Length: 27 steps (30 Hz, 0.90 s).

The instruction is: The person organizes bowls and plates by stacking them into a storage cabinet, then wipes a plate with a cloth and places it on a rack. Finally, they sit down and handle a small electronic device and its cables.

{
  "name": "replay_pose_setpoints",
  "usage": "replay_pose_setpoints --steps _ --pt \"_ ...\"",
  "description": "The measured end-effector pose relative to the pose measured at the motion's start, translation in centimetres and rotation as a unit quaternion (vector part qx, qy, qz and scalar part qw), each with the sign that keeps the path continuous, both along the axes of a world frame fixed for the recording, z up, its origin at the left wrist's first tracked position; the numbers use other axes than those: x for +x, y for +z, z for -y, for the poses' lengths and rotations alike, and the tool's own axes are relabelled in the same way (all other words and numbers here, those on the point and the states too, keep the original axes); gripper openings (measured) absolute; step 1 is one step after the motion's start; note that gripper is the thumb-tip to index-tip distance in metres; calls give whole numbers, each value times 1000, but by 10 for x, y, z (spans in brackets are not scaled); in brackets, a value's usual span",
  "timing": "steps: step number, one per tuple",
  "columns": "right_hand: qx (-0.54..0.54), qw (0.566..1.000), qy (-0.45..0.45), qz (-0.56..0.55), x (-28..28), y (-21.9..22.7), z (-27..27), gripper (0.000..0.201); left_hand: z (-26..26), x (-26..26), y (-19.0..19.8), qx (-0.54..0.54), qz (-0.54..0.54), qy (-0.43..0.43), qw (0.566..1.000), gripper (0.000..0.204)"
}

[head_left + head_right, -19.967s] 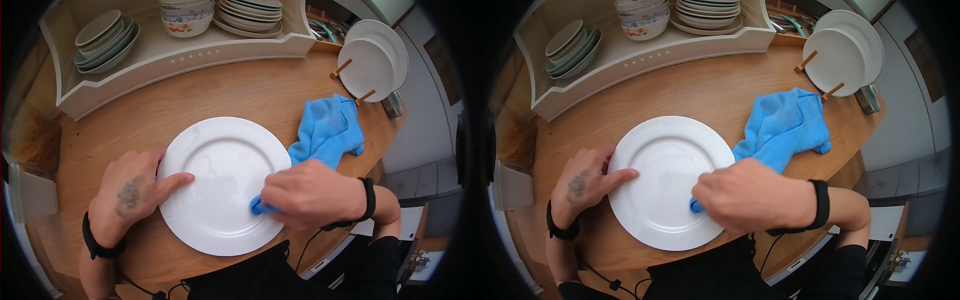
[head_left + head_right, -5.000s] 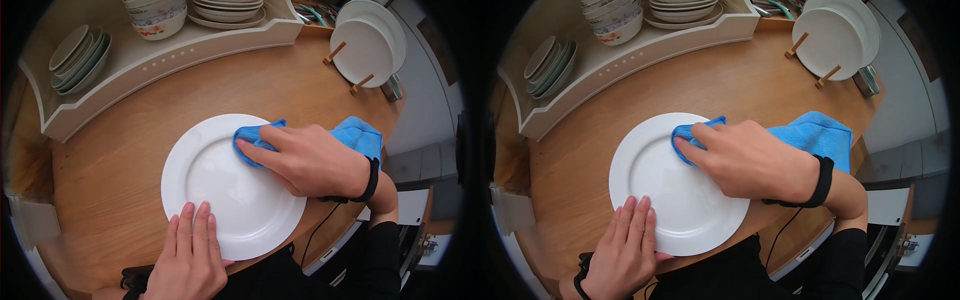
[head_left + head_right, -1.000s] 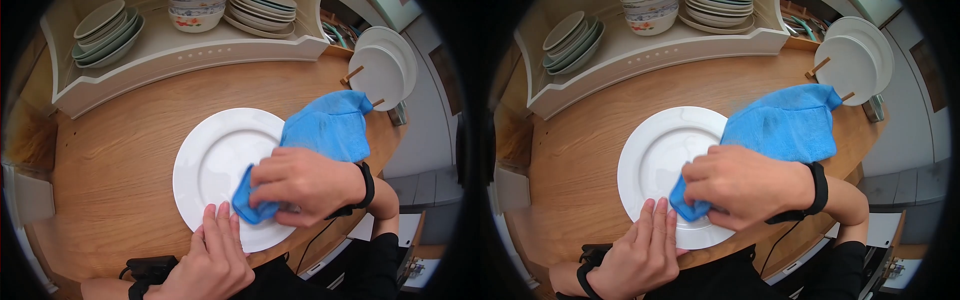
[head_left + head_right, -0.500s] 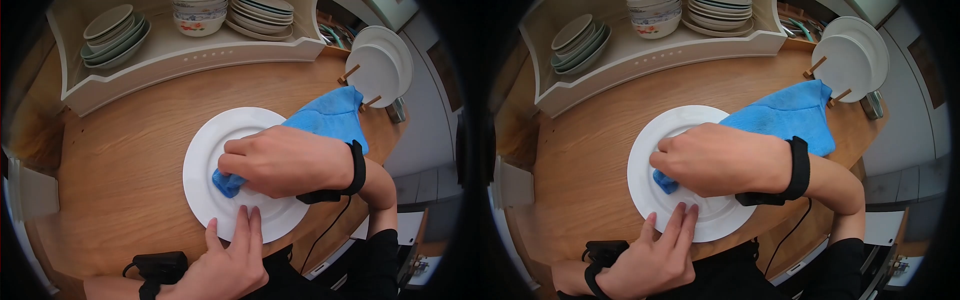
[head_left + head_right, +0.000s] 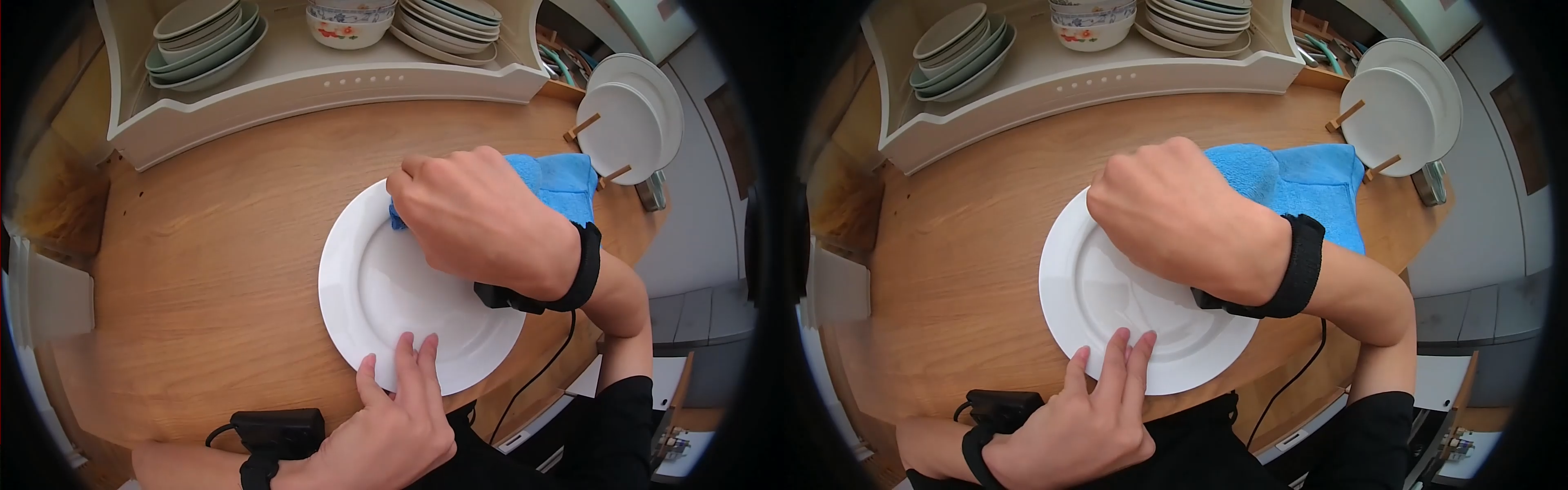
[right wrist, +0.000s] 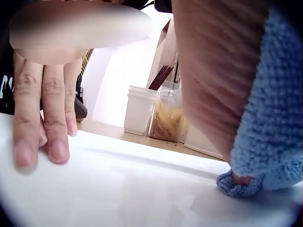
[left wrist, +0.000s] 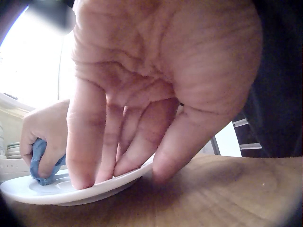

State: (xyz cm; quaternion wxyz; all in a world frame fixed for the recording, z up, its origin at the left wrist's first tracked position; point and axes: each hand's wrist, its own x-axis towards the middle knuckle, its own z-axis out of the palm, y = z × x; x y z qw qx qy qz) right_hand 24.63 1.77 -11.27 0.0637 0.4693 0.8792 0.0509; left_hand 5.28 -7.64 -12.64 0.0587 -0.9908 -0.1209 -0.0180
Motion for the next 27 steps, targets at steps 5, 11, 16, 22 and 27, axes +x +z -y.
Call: replay_pose_setpoints --steps 5,11,16,22,27 --pt "-21 998 60 4 -4 -4 4 12 0 0 1 -28 3 -4 1000 43" --pt "-166 952 120 -226 8 -11 51 18 -6 0 -4 -45 -1 -28 999 33" --pt "-192 958 114 -179 34 0 85 47 -12 -2 1 -73 -7 -54 996 28" --pt "-203 967 94 -118 49 8 94 52 -9 -2 -5 -39 22 -46 998 26" --pt "-128 975 147 -110 42 -6 73 47 -12 -1 -3 -39 -3 -45 998 27"
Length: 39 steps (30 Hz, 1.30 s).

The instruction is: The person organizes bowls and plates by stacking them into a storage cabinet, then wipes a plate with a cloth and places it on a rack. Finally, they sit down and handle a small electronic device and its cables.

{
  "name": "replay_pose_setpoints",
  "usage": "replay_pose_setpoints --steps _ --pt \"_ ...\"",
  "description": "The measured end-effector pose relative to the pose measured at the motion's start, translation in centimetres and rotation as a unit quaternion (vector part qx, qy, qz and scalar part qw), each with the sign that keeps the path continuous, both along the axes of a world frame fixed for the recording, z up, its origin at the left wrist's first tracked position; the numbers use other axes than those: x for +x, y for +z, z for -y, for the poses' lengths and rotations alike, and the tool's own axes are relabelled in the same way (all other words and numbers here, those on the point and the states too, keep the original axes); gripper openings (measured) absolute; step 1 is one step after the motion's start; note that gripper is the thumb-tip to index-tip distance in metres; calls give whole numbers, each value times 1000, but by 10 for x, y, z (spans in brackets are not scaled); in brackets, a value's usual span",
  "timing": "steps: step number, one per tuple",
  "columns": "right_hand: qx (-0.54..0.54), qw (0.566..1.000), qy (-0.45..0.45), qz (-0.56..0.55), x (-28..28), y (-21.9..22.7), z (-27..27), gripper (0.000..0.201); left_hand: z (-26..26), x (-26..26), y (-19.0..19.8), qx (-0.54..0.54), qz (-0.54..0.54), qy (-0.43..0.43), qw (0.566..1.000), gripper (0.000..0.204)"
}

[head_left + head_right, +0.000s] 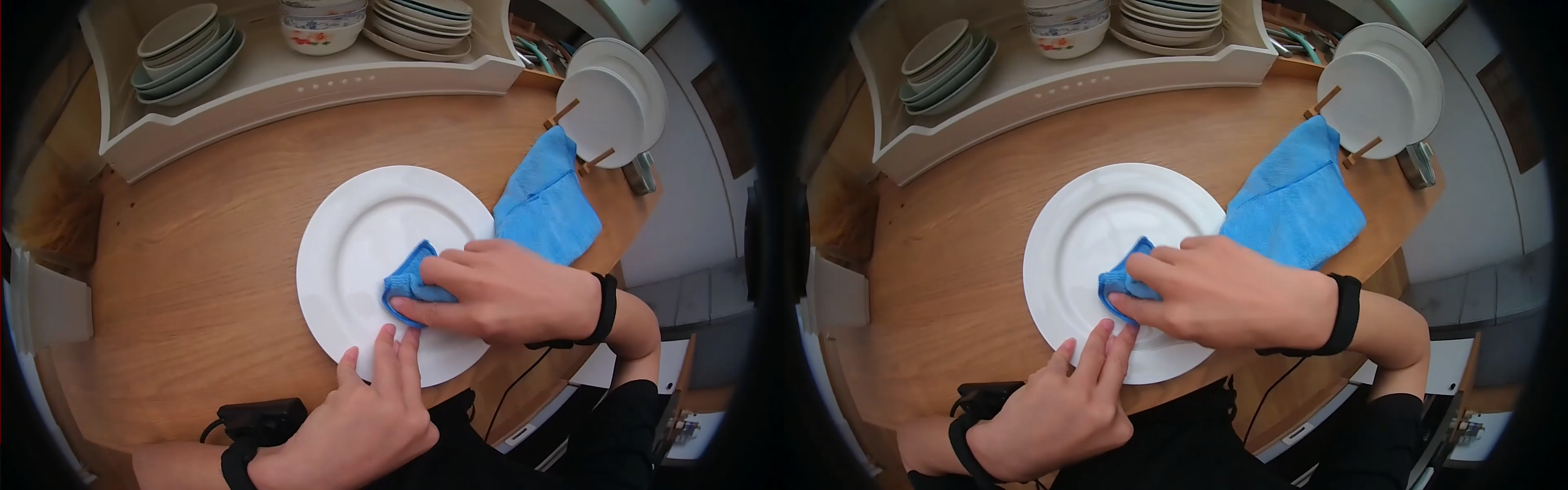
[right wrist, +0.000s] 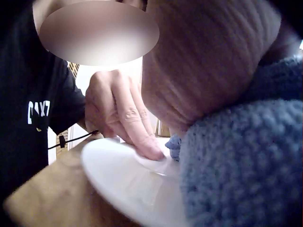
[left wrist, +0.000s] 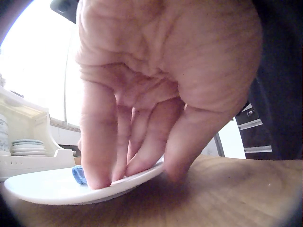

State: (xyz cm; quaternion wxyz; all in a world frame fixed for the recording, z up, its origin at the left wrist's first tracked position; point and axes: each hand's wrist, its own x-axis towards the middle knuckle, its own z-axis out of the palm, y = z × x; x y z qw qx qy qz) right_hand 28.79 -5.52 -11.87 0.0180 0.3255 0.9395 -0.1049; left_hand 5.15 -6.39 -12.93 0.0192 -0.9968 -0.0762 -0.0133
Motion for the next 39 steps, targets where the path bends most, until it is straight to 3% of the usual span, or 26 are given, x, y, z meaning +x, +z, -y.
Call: replay_pose_setpoints --steps 3,5,9,10,13,15,19,27,31,33,36,39 --pt "51 999 -2 -7 1 -5 -18 40 -1 1 5 -37 34 0 999 19" --pt "102 994 -34 0 3 -8 -30 42 6 0 4 -24 20 39 999 39" --pt "125 990 -73 7 7 -8 -52 53 6 4 -21 -18 77 22 997 33" --pt "115 990 -75 1 8 -8 -56 61 5 4 -22 -19 76 22 997 33" --pt "105 992 -66 -23 11 -9 -60 59 2 4 -9 -28 59 4 998 29" --pt "72 994 -79 -26 13 -9 -57 58 3 3 9 -25 4 43 999 35" --pt "-31 994 -82 -67 15 -6 -40 55 1 3 11 -32 14 33 999 32" --pt "-132 989 -43 -42 18 2 6 58 3 3 6 -53 9 54 997 34" --pt "-163 985 -38 -43 23 7 26 58 1 3 1 -35 -2 47 998 35" --pt "-168 984 -41 -36 22 9 30 57 -6 5 -10 -53 34 -38 997 26" --pt "-175 983 -56 -33 21 13 34 49 6 4 10 -8 -2 34 999 37" --pt "-126 991 -49 3 19 13 32 49 6 3 8 -23 -1 28 999 37"
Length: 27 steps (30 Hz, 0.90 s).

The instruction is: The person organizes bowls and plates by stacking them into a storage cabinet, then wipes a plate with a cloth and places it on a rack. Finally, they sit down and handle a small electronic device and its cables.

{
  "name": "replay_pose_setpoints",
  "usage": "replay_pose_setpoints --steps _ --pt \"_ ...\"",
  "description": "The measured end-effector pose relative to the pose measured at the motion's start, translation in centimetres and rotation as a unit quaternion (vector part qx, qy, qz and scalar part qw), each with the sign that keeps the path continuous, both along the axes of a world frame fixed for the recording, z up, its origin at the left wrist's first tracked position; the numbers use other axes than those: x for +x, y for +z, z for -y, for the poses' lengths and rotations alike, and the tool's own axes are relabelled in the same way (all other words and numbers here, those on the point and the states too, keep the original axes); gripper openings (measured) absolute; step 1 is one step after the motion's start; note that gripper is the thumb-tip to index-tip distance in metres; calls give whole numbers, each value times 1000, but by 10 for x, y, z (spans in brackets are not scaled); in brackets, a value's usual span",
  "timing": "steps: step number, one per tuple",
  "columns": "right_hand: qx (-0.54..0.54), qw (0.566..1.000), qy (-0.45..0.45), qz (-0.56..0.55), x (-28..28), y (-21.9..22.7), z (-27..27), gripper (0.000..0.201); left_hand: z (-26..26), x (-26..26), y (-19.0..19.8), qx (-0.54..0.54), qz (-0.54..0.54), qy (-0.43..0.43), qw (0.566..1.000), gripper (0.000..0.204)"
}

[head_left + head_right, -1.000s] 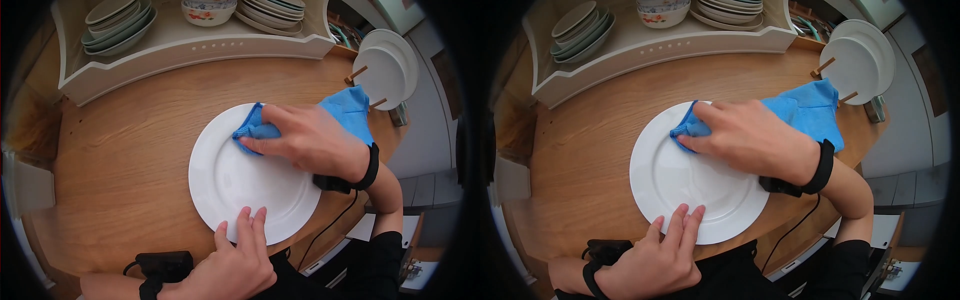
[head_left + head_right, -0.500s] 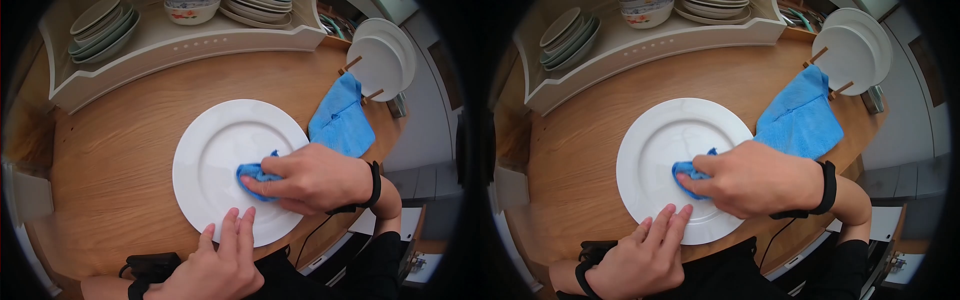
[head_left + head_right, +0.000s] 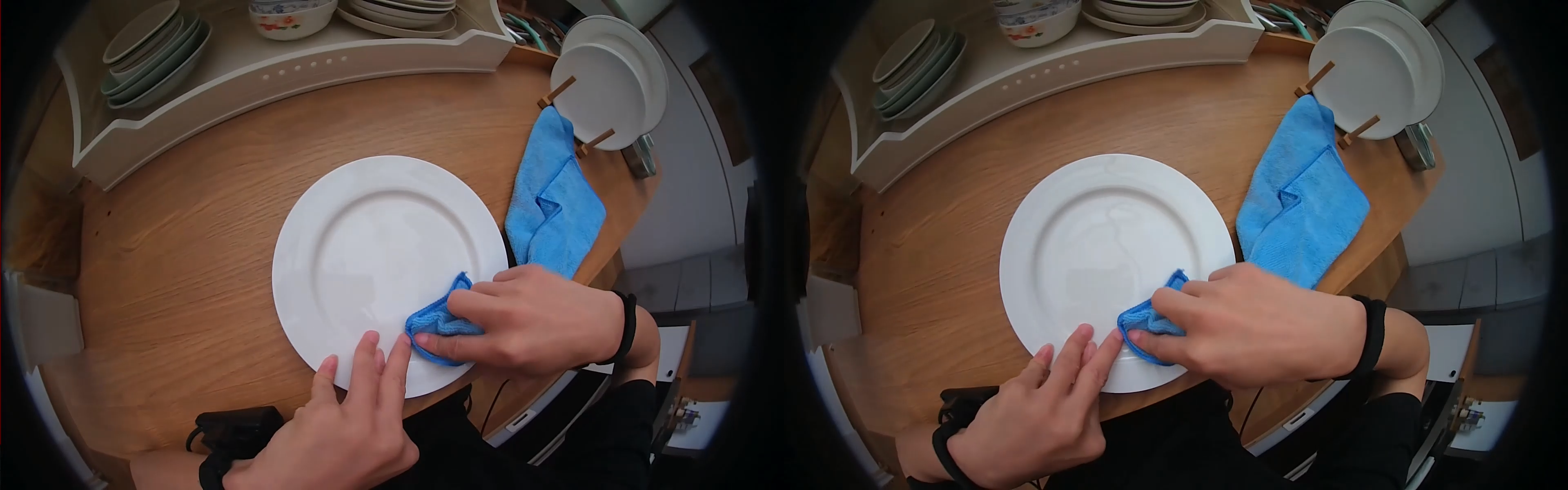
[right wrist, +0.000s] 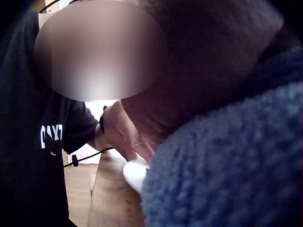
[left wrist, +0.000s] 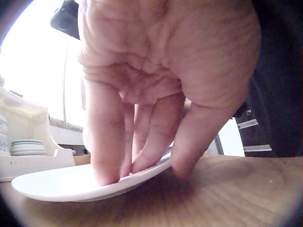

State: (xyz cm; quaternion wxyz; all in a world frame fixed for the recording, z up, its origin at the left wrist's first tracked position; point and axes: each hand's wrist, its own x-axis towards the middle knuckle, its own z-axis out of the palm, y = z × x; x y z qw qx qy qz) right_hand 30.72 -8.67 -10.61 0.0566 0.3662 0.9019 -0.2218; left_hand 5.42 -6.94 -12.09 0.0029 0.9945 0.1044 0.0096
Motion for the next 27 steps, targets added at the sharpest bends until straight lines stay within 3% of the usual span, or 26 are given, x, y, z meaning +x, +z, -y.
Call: replay_pose_setpoints --steps 4,6,9,13,15,22,25,26,27 --pt "74 997 20 21 2 -1 -18 46 -2 0 -6 -21 10 -7 1000 36" --pt "96 995 20 32 1 -7 -31 43 -10 3 -20 -4 55 -76 996 22" --pt "155 988 4 -2 -2 -16 -51 47 -1 0 1 -40 7 -15 999 36" --pt "168 986 0 6 -10 -14 -79 43 -1 1 -9 -56 31 -4 998 37" --pt "175 985 -2 -5 -12 -19 -89 42 -2 4 -34 34 76 -59 995 19" --pt "144 989 -15 -34 -20 -26 -80 43 -8 4 -30 79 63 -84 991 19" --pt "105 993 -6 -57 -21 -26 -66 45 -7 5 -11 63 16 -106 992 19" --pt "76 995 8 -70 -22 -25 -62 46 0 5 -7 -72 21 -19 997 26" --pt "52 997 16 -49 -24 -22 -58 44 4 6 -3 -139 19 21 990 31"
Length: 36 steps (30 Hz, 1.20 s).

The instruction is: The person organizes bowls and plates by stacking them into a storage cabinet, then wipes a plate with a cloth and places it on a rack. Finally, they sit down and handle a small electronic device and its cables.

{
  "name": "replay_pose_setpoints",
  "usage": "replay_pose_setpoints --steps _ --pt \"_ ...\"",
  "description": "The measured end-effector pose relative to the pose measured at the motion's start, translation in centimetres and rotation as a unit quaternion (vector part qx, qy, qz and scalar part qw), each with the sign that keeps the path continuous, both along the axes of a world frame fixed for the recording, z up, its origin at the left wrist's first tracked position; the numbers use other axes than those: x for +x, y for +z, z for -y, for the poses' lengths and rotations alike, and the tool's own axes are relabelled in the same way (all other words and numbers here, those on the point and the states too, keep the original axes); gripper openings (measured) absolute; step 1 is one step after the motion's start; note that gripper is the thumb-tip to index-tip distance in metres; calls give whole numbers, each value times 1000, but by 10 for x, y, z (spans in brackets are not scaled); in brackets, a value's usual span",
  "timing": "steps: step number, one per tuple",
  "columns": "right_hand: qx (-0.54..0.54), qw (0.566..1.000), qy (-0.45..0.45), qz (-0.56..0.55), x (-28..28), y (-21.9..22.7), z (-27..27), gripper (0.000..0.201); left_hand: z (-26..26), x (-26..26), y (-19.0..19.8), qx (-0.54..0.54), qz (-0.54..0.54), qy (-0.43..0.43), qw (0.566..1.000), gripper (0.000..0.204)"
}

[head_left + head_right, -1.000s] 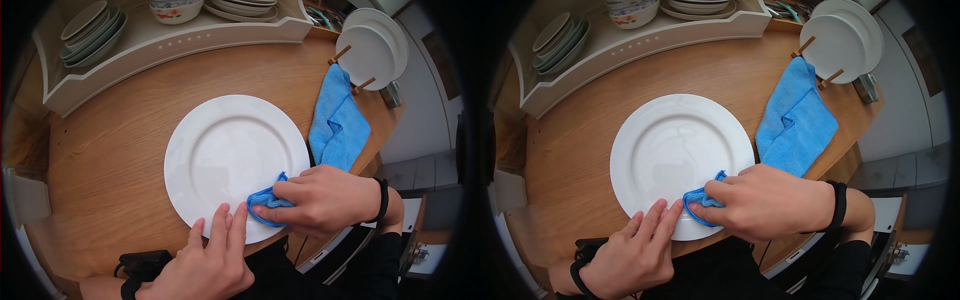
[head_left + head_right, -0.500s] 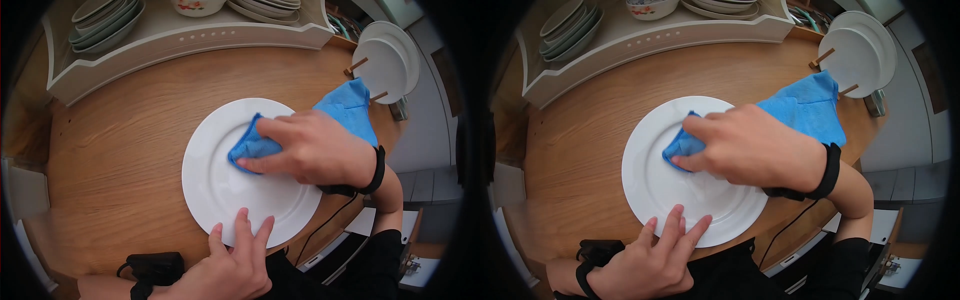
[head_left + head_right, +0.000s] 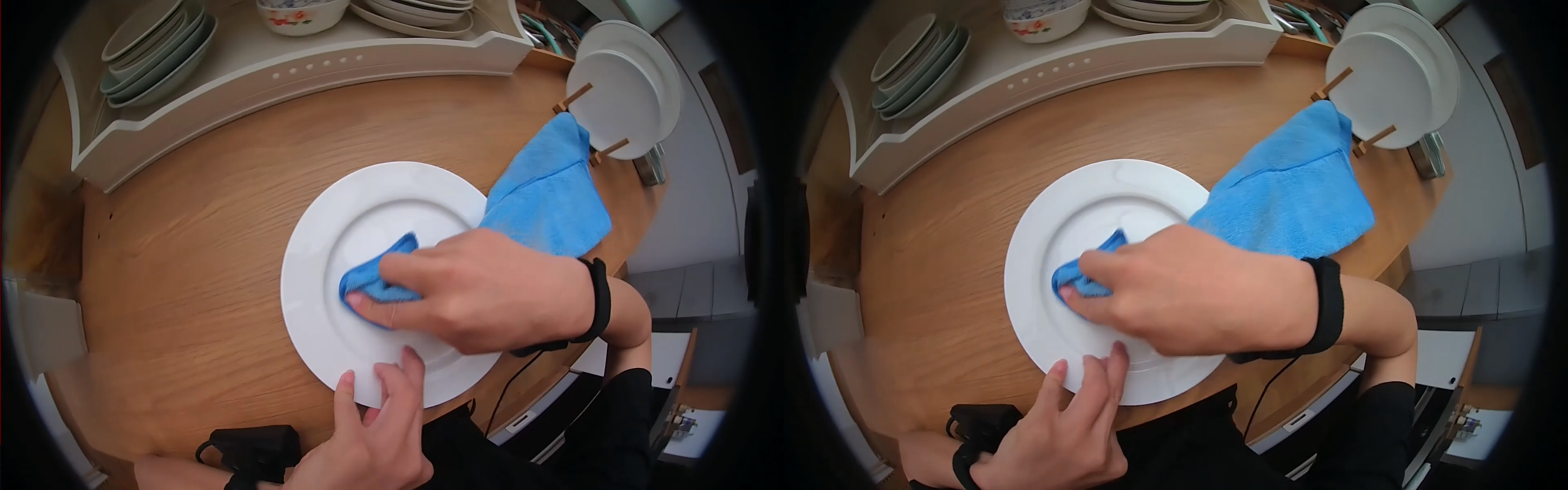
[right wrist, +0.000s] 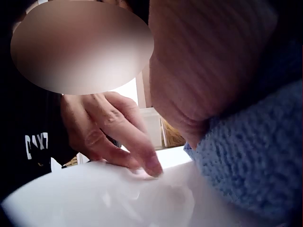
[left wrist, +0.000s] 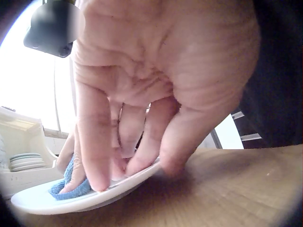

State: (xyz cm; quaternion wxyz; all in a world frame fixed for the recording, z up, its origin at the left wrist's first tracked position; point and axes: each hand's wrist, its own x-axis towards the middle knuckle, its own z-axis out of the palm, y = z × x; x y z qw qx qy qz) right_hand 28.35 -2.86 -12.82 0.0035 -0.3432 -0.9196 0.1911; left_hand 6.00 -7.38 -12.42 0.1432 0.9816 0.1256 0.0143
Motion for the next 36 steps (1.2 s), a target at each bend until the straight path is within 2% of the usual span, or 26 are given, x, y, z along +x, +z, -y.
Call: replay_pose_setpoints --steps 1,2,4,8,13,15,16,17,19,22,23,24,28,30,36 --pt "2 1000 -6 0 0 0 4 44 5 1 3 -66 -1 41 997 37" --pt "-10 1000 10 -22 1 -1 9 44 8 2 6 92 -31 12 995 36" --pt "-36 998 29 -42 1 -4 18 46 12 2 7 250 -60 -21 966 36" --pt "-61 996 31 -58 9 -2 31 57 16 3 10 247 -48 -32 967 34" --pt "-130 991 13 -19 26 15 43 48 19 2 -2 282 -44 -46 957 32" --pt "-154 988 8 -2 34 22 49 43 18 3 -17 260 -5 -38 965 13" --pt "-149 989 -10 4 38 24 52 42 23 3 -15 261 -5 -38 964 13" --pt "-144 989 -28 11 41 26 55 42 31 4 -10 176 4 30 984 22" --pt "-140 989 -39 33 44 36 59 43 35 6 -5 88 14 99 991 32" --pt "-111 990 -52 75 40 40 59 45 32 4 -2 110 0 82 991 31" --pt "-100 991 -36 76 37 37 59 46 31 3 -2 230 -27 24 973 31" --pt "-89 993 -21 77 34 34 58 47 29 3 -1 347 -53 -35 936 31" --pt "-56 997 21 47 15 17 51 45 24 1 -2 354 -49 -37 933 30" --pt "57 998 27 2 6 4 48 42 20 1 1 345 -20 -37 938 30" --pt "94 995 45 10 -10 3 16 40 16 6 -6 378 -3 -47 924 30"
